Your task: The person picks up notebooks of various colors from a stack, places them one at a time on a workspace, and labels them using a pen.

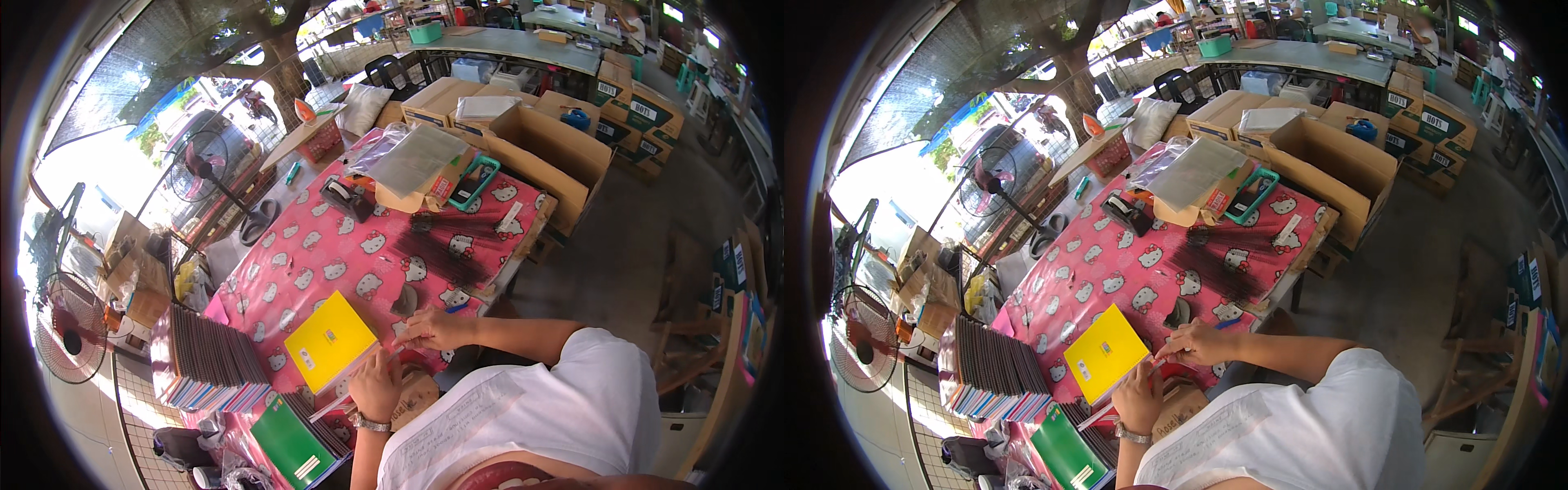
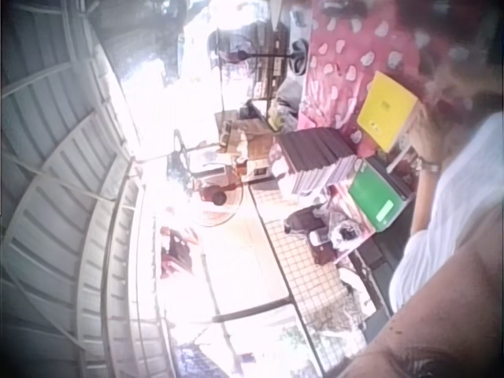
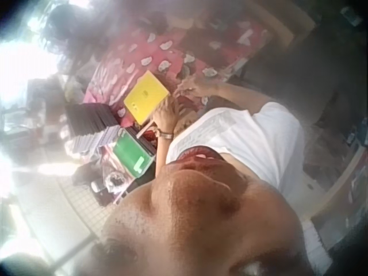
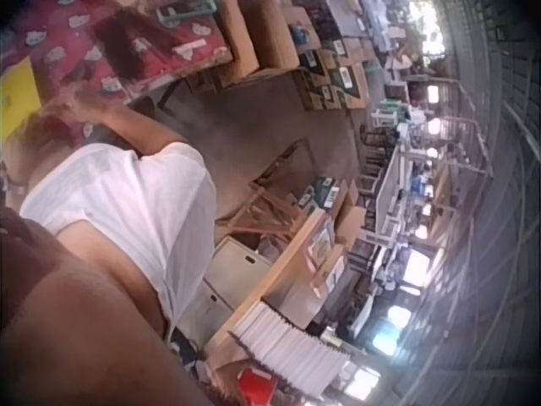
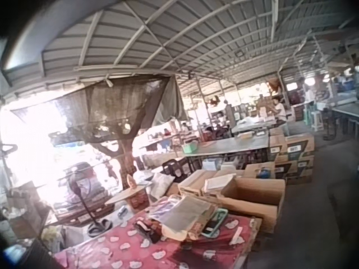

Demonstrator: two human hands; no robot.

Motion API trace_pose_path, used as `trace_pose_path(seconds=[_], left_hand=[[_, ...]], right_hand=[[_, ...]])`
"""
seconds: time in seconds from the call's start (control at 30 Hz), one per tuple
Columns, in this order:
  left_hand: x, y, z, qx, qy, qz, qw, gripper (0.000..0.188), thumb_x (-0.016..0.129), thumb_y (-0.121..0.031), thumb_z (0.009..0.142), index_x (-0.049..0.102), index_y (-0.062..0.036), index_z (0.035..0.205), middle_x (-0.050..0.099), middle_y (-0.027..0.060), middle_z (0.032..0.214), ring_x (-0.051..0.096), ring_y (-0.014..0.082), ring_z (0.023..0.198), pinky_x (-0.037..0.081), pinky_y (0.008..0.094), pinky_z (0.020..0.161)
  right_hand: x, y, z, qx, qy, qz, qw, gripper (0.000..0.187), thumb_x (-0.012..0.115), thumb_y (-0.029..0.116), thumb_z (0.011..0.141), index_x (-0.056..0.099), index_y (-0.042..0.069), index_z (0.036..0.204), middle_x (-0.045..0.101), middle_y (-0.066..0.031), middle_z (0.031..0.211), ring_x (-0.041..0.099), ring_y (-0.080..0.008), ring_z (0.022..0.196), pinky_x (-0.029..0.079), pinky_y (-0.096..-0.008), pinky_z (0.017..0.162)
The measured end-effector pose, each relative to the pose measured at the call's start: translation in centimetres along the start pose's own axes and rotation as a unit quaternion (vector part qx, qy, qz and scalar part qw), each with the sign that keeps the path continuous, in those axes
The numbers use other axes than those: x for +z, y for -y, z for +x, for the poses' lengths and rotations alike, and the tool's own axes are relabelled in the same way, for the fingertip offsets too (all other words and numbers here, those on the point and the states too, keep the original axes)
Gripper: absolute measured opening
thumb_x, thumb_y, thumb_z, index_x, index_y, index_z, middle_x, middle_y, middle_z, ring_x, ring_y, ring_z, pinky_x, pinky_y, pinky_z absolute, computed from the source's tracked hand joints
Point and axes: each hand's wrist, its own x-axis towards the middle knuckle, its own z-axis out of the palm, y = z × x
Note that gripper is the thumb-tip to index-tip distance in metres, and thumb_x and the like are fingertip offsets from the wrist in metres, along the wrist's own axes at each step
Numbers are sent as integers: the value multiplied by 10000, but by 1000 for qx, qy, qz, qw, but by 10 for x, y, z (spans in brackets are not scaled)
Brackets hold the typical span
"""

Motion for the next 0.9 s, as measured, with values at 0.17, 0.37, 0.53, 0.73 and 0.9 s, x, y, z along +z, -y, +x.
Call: trace_pose_path(seconds=[0.17, 0.37, 0.53, 0.73, 0.9], left_hand=[[-3, -1, -1, 22, 1, -17, 1000, 86, 625, -190, 884, 623, -112, 920, 638, 95, 751, 642, 299, 635, 478, 412, 538], [-1, 3, -1, 30, 1, -8, 1000, 99, 634, -185, 867, 623, -116, 937, 632, 88, 745, 641, 293, 651, 474, 406, 554], [2, 4, 0, 28, -6, -14, 999, 99, 637, -189, 866, 628, -119, 935, 631, 83, 748, 638, 290, 646, 469, 406, 549], [2, -1, -1, 22, 0, 3, 1000, 104, 660, -211, 859, 616, -123, 893, 617, 69, 727, 630, 278, 652, 475, 404, 601], [1, 1, 0, 6, 8, -10, 1000, 102, 664, -218, 855, 612, -132, 872, 613, 62, 704, 633, 277, 633, 477, 402, 590]], right_hand=[[-6, -6, 10, -39, -24, 121, 992, 276, 640, 0, 866, 682, 125, 1108, 631, -49, 920, 628, -245, 906, 484, -363, 807], [-13, -1, 13, -69, 6, 122, 990, 172, 612, -12, 888, 667, 36, 1044, 635, -99, 909, 631, -275, 883, 490, -362, 793], [-13, 4, 18, -28, 38, 141, 989, 279, 575, -53, 875, 678, 76, 1100, 611, -79, 964, 618, -255, 939, 489, -351, 834], [-13, 1, 15, 20, 58, 131, 990, 216, 587, 9, 903, 687, 52, 1090, 568, -108, 932, 614, -256, 856, 485, -364, 775], [-19, 25, 12, 17, 46, 38, 998, 230, 603, 30, 894, 682, 51, 1109, 568, -107, 905, 614, -264, 855, 490, -364, 752]])
